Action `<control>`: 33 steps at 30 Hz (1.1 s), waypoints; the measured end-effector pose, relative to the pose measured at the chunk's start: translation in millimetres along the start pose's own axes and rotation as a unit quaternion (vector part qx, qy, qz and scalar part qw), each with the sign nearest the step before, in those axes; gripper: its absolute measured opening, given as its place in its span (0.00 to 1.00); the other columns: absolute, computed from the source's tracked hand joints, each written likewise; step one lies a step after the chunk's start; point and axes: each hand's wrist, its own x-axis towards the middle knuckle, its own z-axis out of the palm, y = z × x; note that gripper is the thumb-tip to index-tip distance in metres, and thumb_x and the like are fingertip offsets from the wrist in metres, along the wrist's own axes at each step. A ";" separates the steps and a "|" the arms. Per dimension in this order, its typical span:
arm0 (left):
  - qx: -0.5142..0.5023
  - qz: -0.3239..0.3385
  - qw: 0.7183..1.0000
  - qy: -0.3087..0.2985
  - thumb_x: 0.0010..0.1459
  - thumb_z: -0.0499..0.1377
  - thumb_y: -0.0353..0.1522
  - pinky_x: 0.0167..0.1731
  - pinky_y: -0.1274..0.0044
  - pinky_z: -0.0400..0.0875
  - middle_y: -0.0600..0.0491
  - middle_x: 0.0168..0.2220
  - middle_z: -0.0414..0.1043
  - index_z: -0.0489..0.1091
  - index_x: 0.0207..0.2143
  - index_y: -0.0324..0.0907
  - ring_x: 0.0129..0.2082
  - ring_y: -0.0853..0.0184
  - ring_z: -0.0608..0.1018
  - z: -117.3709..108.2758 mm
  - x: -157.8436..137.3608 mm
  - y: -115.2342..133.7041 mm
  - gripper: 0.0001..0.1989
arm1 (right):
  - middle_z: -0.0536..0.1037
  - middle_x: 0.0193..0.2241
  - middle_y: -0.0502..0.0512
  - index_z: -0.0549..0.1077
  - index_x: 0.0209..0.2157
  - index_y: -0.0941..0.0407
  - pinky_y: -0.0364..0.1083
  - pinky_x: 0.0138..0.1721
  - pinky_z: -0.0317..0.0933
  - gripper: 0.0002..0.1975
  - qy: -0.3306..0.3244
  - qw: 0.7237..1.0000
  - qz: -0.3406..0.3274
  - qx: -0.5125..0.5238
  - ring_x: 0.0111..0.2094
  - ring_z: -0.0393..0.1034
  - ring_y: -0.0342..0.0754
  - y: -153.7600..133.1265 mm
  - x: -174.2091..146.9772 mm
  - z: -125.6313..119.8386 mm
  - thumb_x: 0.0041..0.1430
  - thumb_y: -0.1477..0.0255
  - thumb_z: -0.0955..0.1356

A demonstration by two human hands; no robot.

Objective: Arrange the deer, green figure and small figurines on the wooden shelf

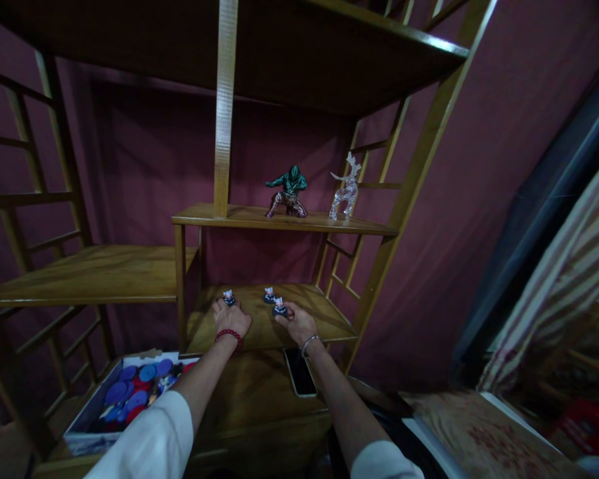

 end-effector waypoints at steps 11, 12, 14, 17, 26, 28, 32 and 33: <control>0.012 0.031 0.999 -0.006 0.47 0.50 0.37 0.49 0.68 0.48 0.49 0.49 0.59 0.68 0.44 0.50 0.53 0.54 0.55 -3.9 -1.8 -19.7 0.20 | 0.75 0.30 0.47 0.69 0.39 0.51 0.40 0.31 0.60 0.16 -0.008 1.000 0.007 0.002 0.29 0.68 0.42 -7.2 -3.3 -4.1 0.44 0.69 0.68; 0.011 0.033 0.999 -0.006 0.48 0.50 0.37 0.49 0.68 0.48 0.48 0.49 0.58 0.68 0.44 0.50 0.53 0.53 0.54 -4.7 -2.3 -20.3 0.20 | 0.75 0.30 0.48 0.69 0.39 0.51 0.40 0.31 0.60 0.16 -0.008 1.000 0.008 0.006 0.29 0.68 0.42 -7.9 -3.8 -4.4 0.44 0.69 0.68; 0.010 0.036 0.999 -0.006 0.48 0.50 0.37 0.49 0.69 0.48 0.48 0.49 0.58 0.68 0.44 0.50 0.53 0.53 0.54 -6.5 -3.5 -20.4 0.20 | 0.75 0.31 0.47 0.69 0.39 0.51 0.40 0.31 0.61 0.16 -0.007 1.000 0.010 0.017 0.30 0.69 0.42 -8.0 -4.1 -4.3 0.44 0.69 0.68; 0.014 0.038 0.999 -0.003 0.48 0.50 0.37 0.50 0.69 0.48 0.47 0.49 0.58 0.68 0.44 0.49 0.54 0.54 0.53 -8.8 -5.7 -18.8 0.20 | 0.75 0.31 0.47 0.69 0.38 0.51 0.40 0.32 0.61 0.15 -0.011 0.999 0.009 0.031 0.30 0.69 0.42 -4.7 -2.8 -2.0 0.44 0.70 0.68; 0.013 0.037 0.999 -0.011 0.49 0.49 0.36 0.49 0.68 0.48 0.45 0.48 0.59 0.68 0.44 0.46 0.52 0.55 0.56 -11.6 -8.3 -16.2 0.19 | 0.76 0.33 0.47 0.68 0.42 0.50 0.42 0.36 0.62 0.20 -0.023 0.996 -0.014 0.085 0.34 0.70 0.44 1.8 7.4 15.4 0.43 0.72 0.69; 0.007 0.037 0.999 -0.011 0.49 0.49 0.36 0.49 0.68 0.49 0.45 0.48 0.59 0.68 0.44 0.46 0.52 0.55 0.56 -11.2 -7.6 -16.7 0.20 | 0.76 0.34 0.47 0.67 0.42 0.50 0.43 0.37 0.63 0.20 -0.029 0.993 -0.022 0.111 0.35 0.70 0.44 -1.7 11.0 24.1 0.42 0.73 0.69; 0.009 0.036 0.999 -0.006 0.49 0.49 0.36 0.48 0.67 0.49 0.45 0.48 0.60 0.68 0.44 0.45 0.52 0.54 0.56 -11.4 -7.5 -16.5 0.19 | 0.75 0.36 0.48 0.66 0.42 0.51 0.43 0.38 0.63 0.21 -0.051 0.987 -0.029 0.149 0.35 0.70 0.44 -13.3 19.0 45.3 0.42 0.76 0.68; 0.010 0.036 0.999 -0.007 0.49 0.49 0.36 0.48 0.68 0.50 0.45 0.48 0.60 0.68 0.44 0.45 0.52 0.54 0.56 -11.7 -7.7 -16.3 0.19 | 0.75 0.36 0.48 0.66 0.42 0.52 0.43 0.38 0.63 0.21 -0.059 0.985 -0.030 0.157 0.35 0.70 0.44 -16.7 20.8 50.2 0.42 0.76 0.68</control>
